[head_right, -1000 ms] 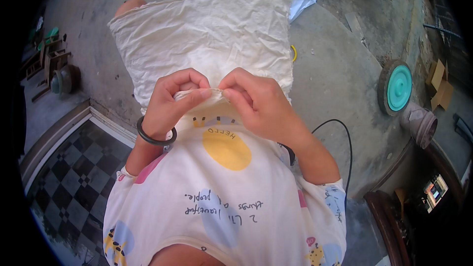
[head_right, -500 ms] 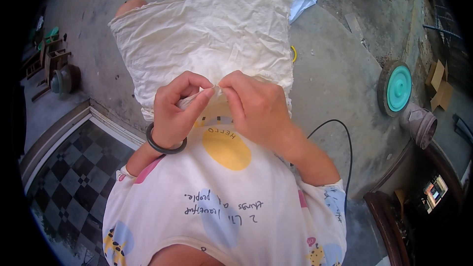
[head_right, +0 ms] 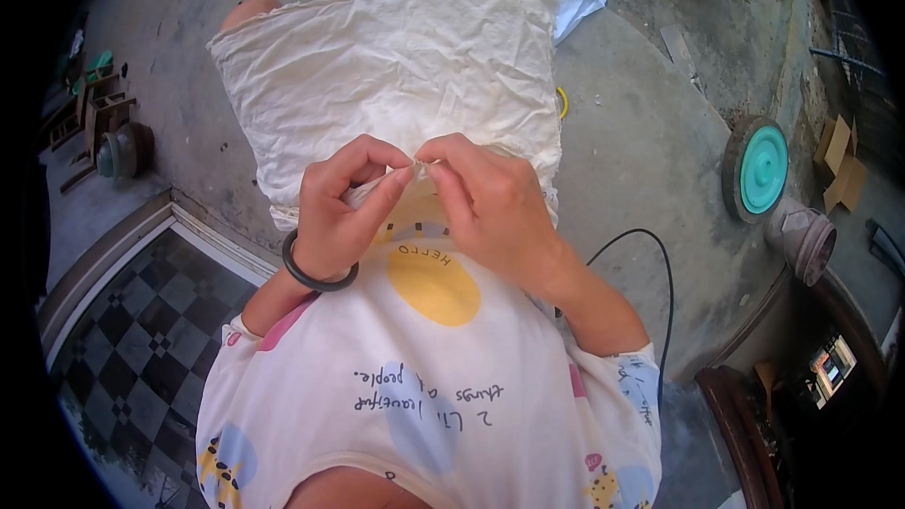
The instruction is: The person sews the edge of a white cloth by hand using a needle and thread. They push the needle through the fabric and pull the length of thread tight.
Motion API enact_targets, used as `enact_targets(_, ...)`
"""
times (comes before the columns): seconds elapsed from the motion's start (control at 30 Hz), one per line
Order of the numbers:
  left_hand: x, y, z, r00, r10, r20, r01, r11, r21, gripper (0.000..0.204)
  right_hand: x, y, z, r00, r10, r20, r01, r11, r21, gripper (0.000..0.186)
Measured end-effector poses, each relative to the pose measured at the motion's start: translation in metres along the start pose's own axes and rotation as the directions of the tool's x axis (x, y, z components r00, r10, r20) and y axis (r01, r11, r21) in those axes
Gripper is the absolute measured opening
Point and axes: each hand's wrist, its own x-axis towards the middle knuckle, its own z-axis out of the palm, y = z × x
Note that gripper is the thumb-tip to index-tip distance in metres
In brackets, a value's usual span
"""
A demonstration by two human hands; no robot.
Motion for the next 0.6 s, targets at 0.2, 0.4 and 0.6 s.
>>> enact_targets(0.2,0.001,0.003,-0.002,0.998,-0.037,0.056,0.039,0.999,-0.035,0.006,0.0,0.0,-0.001,0.998,0.055,0.035,-0.056,0.998,0.033,0.014)
enact_targets(0.4,0.006,0.001,-0.008,0.985,-0.147,0.085,0.158,0.978,-0.136,0.007,0.0,-0.002,-0.008,0.989,0.118,0.087,-0.125,0.988,0.086,0.014)
enact_targets(0.6,0.007,0.001,-0.016,0.941,-0.253,0.225,0.31,0.911,-0.272,0.008,0.002,-0.003,-0.014,0.978,0.118,0.17,-0.15,0.971,0.184,0.013)
